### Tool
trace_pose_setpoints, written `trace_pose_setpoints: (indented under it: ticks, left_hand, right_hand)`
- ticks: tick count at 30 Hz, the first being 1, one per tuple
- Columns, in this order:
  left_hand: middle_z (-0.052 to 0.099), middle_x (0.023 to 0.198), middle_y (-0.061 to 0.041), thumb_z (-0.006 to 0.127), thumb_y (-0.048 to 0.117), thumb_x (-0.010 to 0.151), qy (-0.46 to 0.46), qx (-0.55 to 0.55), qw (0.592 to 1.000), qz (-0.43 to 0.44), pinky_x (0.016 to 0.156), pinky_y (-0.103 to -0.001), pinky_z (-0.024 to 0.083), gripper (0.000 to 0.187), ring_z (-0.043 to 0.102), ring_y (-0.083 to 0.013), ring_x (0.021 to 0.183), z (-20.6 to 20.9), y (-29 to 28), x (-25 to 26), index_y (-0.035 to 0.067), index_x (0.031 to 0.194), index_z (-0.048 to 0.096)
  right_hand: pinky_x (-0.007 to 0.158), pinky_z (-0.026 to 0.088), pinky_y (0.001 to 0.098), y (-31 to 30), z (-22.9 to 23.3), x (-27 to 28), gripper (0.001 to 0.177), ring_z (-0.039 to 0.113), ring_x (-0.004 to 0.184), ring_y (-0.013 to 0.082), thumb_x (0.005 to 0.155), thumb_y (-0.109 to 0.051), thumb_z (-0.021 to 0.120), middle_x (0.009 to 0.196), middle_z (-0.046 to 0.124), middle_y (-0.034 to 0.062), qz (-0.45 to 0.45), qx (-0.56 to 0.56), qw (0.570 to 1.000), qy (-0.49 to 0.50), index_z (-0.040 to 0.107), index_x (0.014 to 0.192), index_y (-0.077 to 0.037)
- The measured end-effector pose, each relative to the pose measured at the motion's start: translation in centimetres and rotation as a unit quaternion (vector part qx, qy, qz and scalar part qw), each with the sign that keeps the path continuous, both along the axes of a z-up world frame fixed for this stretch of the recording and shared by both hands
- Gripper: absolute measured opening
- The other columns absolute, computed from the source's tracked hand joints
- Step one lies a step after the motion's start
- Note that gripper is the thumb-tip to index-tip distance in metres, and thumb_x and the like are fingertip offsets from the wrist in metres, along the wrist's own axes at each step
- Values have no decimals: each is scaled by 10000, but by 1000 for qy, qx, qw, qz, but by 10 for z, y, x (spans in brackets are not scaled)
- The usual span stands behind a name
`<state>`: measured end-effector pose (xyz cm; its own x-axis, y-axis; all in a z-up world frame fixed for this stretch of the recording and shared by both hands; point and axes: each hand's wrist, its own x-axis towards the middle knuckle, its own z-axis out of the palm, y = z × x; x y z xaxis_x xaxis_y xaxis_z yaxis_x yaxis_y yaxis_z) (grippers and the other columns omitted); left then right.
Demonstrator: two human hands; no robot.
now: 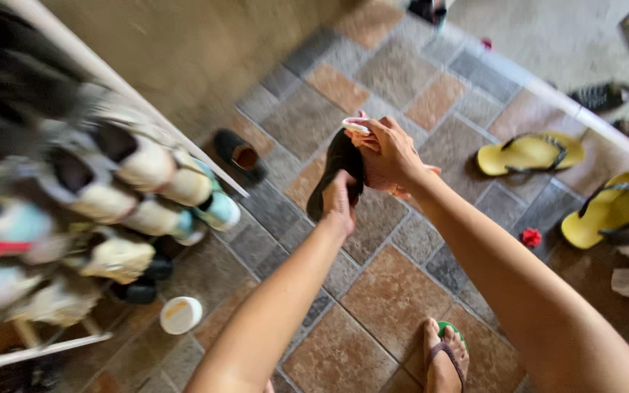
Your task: The person sits on the floor and wipes a pair of black shoes with a pink cloth. They clean the exterior and interior of each shoe individually, handling them one at a time. The shoes are placed on the floor next to a white shoe rack filled with other footwear.
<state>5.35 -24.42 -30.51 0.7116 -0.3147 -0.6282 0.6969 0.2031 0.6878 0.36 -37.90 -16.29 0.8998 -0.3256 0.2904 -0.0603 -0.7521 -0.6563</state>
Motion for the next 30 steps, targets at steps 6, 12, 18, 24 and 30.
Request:
trace_pose_setpoints:
  ticks: [6,12,18,24,30]
  left_hand:
    - [677,1238,-62,629,490,866,-68,1,997,-24,851,-373,531,560,649,-190,1064,185,61,1,145,1307,612]
    - [667,1370,-178,549,493,976,-205,30,976,-70,1017,-417,507,658,645,-276,1224,258,100,-70,-21,1385,598]
    - [493,1480,-190,616,550,902,-175,111,977,-56,1035,-489,438,832,512,-296,1290,272,117,-100,-7,1485,410]
    - [637,1296,-193,638,531,885,-227,46,970,-67,934,-470,499,726,600,-280,1121,277,120,-94,-3,1363,519]
    - [682,1201,-164,673,414,952,-273,-2,957,-96,815,-417,523,530,616,-254,1074,285,127,-99,-2,1270,587]
  right_hand:
    - [890,548,468,69,141,-36,523,607,1201,471,808,-209,685,1208,603,132,117,-299,943,-90,618,1326,-246]
    - [712,577,483,121,212,-107,751,663,979,352,683,-250,724,1339,544,161,21,-189,979,70,517,1403,-200]
    - [827,578,477,124,238,-143,379,682,1015,357,1024,-225,630,1249,624,169,-138,-126,981,50,646,1398,-286]
    - [797,578,450,142,231,-145,474,671,1071,371,884,-136,643,1419,580,151,2,-163,985,-54,671,1326,-306]
    - [873,573,473,136,252,-133,578,651,1080,428,870,-47,645,1425,535,170,-101,-215,970,-51,634,1405,-268]
